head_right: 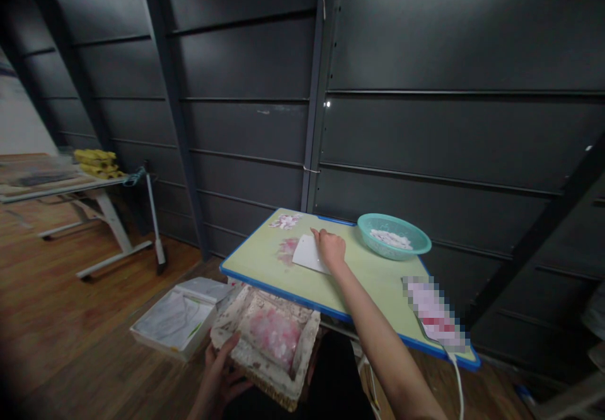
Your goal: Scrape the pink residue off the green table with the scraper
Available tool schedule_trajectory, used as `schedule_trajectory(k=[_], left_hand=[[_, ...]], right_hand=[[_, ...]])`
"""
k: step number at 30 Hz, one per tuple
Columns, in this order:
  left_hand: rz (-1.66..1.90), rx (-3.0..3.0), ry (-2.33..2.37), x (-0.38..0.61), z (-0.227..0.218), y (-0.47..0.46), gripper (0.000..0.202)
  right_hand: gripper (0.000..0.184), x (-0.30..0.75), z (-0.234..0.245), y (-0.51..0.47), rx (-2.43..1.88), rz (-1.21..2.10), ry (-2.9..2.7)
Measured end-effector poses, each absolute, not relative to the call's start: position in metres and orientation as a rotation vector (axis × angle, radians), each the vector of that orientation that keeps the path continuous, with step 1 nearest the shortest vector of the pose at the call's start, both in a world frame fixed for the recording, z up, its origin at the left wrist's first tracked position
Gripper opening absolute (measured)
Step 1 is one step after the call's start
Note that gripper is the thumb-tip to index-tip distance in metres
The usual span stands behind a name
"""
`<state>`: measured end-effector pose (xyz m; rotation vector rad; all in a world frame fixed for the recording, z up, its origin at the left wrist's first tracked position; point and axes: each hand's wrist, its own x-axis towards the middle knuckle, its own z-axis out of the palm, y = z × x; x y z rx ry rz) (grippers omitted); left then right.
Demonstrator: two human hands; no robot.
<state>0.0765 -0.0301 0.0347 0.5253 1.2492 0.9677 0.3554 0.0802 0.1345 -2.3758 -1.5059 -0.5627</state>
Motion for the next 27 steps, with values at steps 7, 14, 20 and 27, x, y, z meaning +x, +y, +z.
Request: schedule_trajectory(k=[7, 14, 20, 27], left_hand=[[0.974, 0.519, 1.265, 0.076, 0.033, -0.030, 0.065], [0.981, 0.555, 1.219, 0.074, 0.030, -0.032, 0.073], [0.982, 0.555, 1.224, 0.076, 0.030, -0.031, 0.063], [0.968, 0.517, 1.282, 0.077, 0.035, -0.030, 0.062]], right_hand=[[0.054, 0.346, 0.130, 0.089, -2.358, -0.525, -1.554], [0.055, 0.347, 0.127, 0.093, -2.339, -0.543, -1.543], [0.054, 0.350, 0.120, 0.088, -2.314, -0.559, -1.604], [0.054, 0.366, 0.123, 0.076, -2.219, -0.602, -1.761]])
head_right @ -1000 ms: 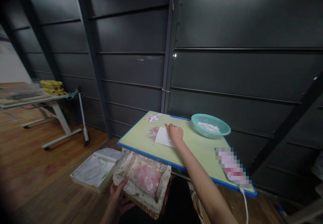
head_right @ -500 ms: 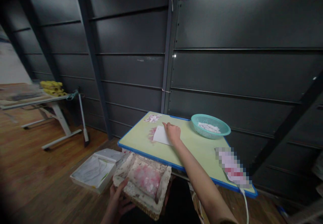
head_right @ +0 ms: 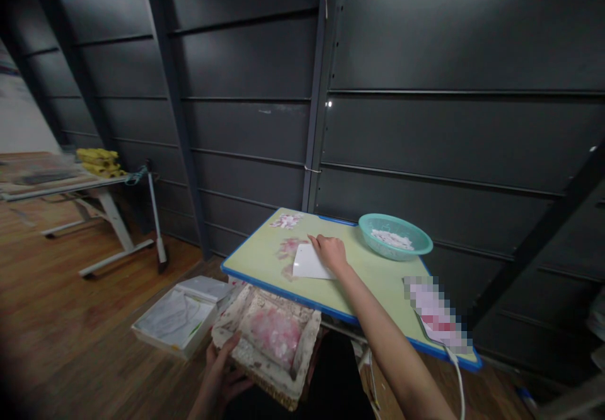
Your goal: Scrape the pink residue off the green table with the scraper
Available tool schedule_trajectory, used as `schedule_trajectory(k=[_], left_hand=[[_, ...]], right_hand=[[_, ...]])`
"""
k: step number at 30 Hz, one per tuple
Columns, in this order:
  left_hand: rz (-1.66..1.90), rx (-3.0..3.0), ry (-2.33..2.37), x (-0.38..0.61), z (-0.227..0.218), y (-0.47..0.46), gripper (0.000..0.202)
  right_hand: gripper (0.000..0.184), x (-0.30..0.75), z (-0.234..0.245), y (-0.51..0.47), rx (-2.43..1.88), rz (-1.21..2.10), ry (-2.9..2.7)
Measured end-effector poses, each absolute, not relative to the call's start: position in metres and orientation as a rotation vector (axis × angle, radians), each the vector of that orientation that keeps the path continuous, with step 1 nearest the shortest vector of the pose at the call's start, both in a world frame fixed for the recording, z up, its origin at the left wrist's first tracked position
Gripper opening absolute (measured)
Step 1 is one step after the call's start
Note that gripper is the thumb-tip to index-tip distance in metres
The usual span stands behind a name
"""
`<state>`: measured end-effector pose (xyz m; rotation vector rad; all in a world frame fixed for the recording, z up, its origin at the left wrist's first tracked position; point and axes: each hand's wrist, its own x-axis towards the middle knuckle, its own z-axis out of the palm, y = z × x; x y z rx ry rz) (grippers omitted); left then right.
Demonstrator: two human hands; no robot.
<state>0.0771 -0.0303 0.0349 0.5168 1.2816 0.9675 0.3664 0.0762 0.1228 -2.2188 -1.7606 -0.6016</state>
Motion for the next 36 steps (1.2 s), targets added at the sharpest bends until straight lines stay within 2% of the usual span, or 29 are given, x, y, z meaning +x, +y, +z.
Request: schedule_trajectory(k=[7, 15, 21, 36], left_hand=[[0.950, 0.519, 1.273, 0.077, 0.036, -0.030, 0.060], [0.970, 0.499, 1.287, 0.078, 0.029, -0.026, 0.060], [0.986, 0.485, 1.290, 0.078, 0.028, -0.026, 0.064], [0.953, 0.526, 1.263, 0.076, 0.028, -0.029, 0.064]], right_hand=[[0.053, 0.379, 0.125, 0.066, -2.243, -0.681, -1.639], [0.058, 0.343, 0.124, 0.071, -2.112, -0.729, -1.710], [0.055, 0.351, 0.130, 0.087, -2.195, -0.748, -1.659], [0.053, 0.338, 0.135, 0.086, -2.259, -0.650, -1.653]])
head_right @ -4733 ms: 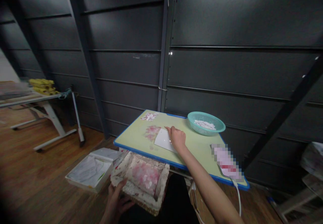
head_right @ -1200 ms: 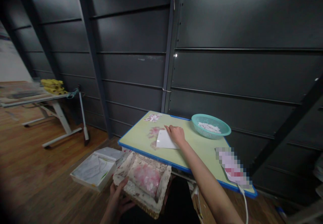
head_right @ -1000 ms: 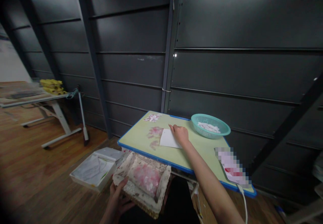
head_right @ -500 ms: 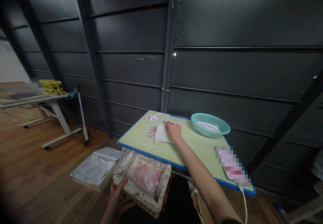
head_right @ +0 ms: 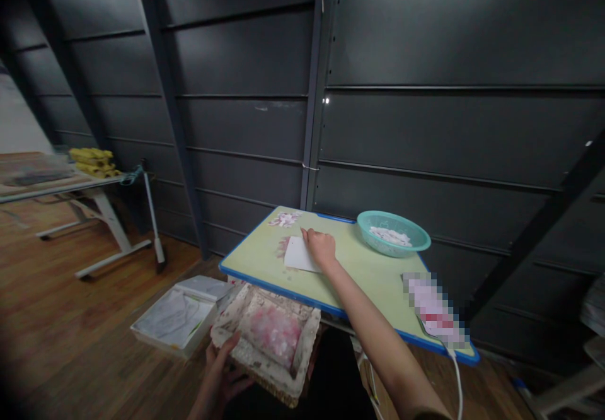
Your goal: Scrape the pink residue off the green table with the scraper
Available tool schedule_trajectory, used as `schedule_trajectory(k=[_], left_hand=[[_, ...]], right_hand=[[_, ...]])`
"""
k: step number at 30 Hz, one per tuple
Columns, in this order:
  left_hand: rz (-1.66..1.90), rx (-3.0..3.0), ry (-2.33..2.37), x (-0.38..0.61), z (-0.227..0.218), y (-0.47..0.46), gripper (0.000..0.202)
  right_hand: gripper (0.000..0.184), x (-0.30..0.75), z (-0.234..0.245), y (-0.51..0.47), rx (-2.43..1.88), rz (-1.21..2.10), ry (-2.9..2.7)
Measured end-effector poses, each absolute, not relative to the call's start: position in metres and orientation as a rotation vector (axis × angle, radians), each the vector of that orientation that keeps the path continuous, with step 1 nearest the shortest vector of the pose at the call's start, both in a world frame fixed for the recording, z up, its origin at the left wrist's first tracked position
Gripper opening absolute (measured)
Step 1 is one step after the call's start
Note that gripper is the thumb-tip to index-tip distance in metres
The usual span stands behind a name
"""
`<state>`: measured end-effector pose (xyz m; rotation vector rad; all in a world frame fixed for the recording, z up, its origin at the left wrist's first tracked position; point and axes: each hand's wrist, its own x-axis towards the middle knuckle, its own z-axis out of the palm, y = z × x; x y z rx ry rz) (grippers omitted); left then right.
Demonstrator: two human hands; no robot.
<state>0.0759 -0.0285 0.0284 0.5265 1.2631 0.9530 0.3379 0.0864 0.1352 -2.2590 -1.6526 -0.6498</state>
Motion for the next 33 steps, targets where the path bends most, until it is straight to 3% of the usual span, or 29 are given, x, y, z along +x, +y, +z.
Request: schedule_trajectory(k=[11, 22, 33], left_hand=[[0.966, 0.538, 1.252, 0.078, 0.028, -0.028, 0.056], [0.967, 0.525, 1.263, 0.077, 0.025, -0.028, 0.067], [0.954, 0.519, 1.285, 0.078, 0.025, -0.025, 0.061]], right_hand=[[0.053, 0.338, 0.132, 0.064, -2.288, -0.655, -1.592], [0.051, 0.357, 0.131, 0.045, -2.389, -0.681, -1.483], [0.052, 0.342, 0.129, 0.036, -2.345, -0.682, -1.529]])
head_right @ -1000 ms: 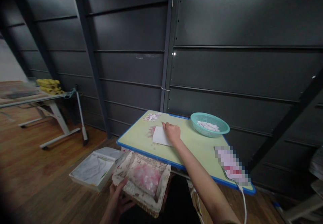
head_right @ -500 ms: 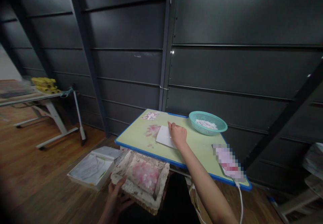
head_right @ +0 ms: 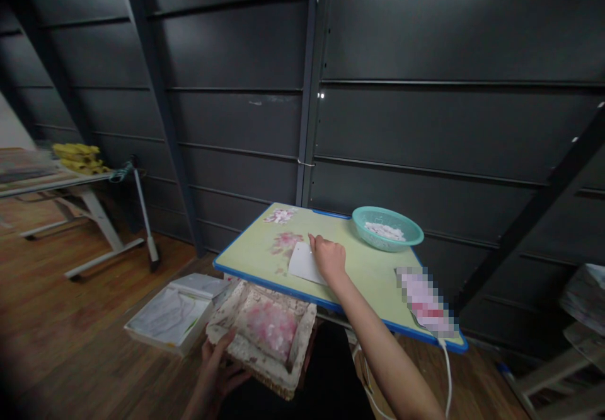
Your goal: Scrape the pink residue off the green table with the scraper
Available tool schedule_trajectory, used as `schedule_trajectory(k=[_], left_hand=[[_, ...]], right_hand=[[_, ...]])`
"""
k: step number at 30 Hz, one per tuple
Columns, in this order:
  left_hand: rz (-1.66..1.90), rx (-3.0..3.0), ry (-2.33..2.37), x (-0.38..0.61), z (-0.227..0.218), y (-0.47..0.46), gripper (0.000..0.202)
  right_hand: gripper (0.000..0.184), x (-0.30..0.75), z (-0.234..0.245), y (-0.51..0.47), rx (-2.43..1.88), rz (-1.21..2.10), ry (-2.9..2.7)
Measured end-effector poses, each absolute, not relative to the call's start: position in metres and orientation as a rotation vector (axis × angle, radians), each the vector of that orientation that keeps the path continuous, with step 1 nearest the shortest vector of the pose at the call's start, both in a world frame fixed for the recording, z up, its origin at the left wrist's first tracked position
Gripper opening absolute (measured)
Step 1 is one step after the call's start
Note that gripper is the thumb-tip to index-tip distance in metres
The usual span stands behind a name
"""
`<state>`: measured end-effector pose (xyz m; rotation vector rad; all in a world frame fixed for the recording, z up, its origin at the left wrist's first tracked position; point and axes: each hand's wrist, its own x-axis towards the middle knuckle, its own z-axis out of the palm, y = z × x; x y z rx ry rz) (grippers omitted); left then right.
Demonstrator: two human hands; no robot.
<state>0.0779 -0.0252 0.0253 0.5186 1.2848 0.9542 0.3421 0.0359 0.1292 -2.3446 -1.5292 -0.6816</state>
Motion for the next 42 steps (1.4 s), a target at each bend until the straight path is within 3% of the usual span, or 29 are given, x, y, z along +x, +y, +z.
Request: schedule_trajectory(k=[30, 42], left_hand=[[0.936, 0.512, 1.287, 0.077, 0.027, -0.027, 0.063], [0.942, 0.519, 1.290, 0.078, 0.022, -0.026, 0.063]], right_hand=[[0.053, 0.355, 0.118, 0.043, -2.250, -0.844, -1.319], [0.051, 0.315, 0.113, 0.063, -2.318, -0.584, -1.449]])
